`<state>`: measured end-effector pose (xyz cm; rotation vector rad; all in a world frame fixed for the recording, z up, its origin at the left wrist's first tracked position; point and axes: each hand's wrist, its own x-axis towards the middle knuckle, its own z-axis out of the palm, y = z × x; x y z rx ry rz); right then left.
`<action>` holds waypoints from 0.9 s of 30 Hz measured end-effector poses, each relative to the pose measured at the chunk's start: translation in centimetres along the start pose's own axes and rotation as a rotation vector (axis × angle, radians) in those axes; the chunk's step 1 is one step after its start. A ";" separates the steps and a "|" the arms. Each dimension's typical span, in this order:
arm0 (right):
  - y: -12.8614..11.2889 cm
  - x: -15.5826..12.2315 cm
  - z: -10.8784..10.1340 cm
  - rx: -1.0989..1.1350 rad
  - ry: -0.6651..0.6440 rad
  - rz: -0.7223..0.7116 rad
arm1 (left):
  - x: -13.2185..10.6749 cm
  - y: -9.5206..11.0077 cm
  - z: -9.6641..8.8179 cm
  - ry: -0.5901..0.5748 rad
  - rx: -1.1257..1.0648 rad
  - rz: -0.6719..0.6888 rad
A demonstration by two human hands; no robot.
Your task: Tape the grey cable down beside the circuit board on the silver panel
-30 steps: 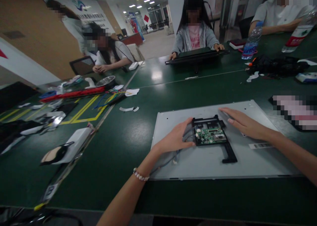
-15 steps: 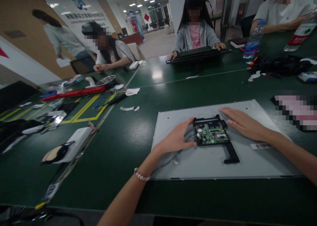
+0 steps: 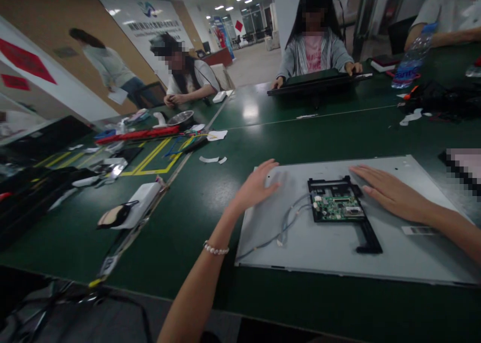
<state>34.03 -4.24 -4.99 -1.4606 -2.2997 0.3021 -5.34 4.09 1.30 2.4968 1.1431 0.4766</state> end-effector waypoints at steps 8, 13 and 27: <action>0.3 -0.4 0.5 -0.064 -0.017 -0.006 | -0.6 -11.9 -4.0 0.402 0.498 -0.550; 0.3 -0.4 0.6 -0.089 -0.014 -0.016 | 0.4 -13.9 -5.3 0.200 0.674 -0.752; 0.8 -0.2 1.0 -0.116 -0.015 -0.057 | 1.8 -13.3 -6.4 0.079 0.797 -0.814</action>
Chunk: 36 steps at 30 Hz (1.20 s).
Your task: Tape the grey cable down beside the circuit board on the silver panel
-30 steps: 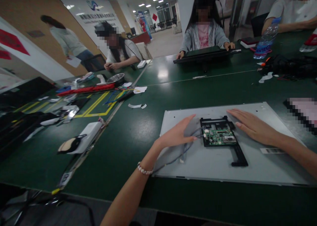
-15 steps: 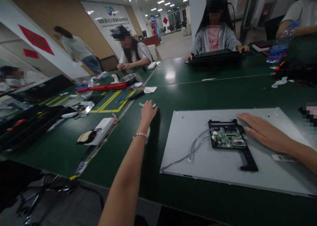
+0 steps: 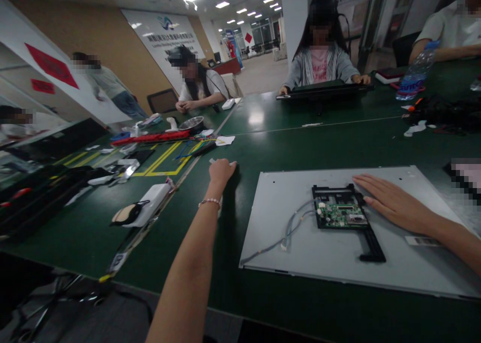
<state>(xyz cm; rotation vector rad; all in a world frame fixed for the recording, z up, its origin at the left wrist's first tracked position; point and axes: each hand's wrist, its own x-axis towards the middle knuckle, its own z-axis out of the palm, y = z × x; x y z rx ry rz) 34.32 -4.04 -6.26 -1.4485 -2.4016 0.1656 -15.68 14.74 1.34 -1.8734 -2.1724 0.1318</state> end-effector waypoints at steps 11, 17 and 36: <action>-0.3 0.1 -0.2 -0.003 -0.020 0.012 | 0.7 1.5 -0.1 -0.014 0.027 -0.029; -0.4 0.2 -0.3 0.001 -0.016 0.002 | -0.1 1.4 -1.1 -0.019 0.040 -0.009; -0.4 0.3 -0.4 0.019 -0.005 -0.008 | -15.1 11.9 -6.6 0.012 -0.107 0.553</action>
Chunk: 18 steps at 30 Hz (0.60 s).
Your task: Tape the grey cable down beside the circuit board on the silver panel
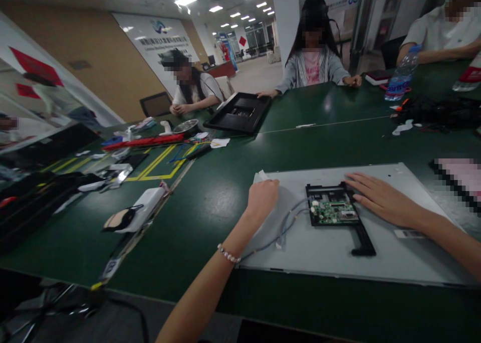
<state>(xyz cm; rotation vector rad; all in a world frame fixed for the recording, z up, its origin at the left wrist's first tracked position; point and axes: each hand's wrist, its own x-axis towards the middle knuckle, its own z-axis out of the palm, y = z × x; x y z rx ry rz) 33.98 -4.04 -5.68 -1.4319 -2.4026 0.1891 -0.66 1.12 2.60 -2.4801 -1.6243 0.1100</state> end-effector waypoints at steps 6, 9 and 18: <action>-0.1 0.0 -0.2 0.006 0.000 0.010 | -0.6 -0.2 0.2 0.167 -0.190 0.044; -0.1 0.0 -0.2 0.003 -0.014 0.021 | -0.5 -0.6 0.4 0.272 -0.421 0.069; -0.1 0.0 -0.2 0.011 0.019 0.009 | -0.4 0.3 -0.6 0.134 -0.875 0.181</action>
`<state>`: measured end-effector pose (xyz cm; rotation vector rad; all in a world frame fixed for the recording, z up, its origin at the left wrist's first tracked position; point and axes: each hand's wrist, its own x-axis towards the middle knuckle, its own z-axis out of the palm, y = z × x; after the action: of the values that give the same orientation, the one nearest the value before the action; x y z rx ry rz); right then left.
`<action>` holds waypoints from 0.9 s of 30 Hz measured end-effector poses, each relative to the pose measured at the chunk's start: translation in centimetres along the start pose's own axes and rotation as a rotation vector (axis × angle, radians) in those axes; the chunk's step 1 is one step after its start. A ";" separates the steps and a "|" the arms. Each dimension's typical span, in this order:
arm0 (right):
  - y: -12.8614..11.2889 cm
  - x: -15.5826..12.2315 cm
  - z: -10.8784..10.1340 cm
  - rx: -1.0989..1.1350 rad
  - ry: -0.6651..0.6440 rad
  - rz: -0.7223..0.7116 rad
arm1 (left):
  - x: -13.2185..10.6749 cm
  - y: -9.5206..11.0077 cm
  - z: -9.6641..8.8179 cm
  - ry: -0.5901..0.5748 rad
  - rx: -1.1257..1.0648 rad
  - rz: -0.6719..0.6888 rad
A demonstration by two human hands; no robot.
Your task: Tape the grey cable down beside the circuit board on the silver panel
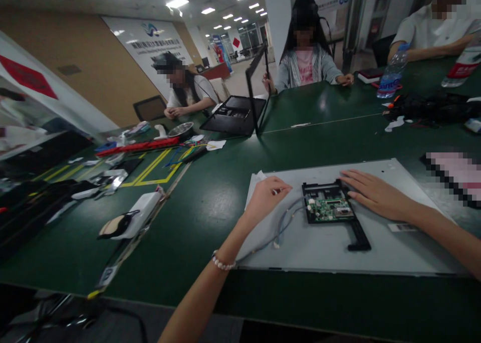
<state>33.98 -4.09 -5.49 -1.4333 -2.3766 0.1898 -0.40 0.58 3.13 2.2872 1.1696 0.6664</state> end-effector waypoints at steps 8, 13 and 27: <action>0.0 0.1 -0.1 -0.019 -0.017 -0.004 | 4.3 3.2 2.3 -0.061 0.190 0.182; 0.4 0.0 0.2 -0.029 -0.018 -0.028 | 6.7 4.7 5.9 -0.074 0.414 0.229; -0.1 0.3 -0.4 -0.020 -0.030 -0.003 | 6.8 3.5 9.0 -0.128 0.459 0.329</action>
<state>33.91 -3.86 -5.03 -1.4455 -2.4116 0.1882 10.72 2.64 -0.26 2.9011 0.9692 0.3797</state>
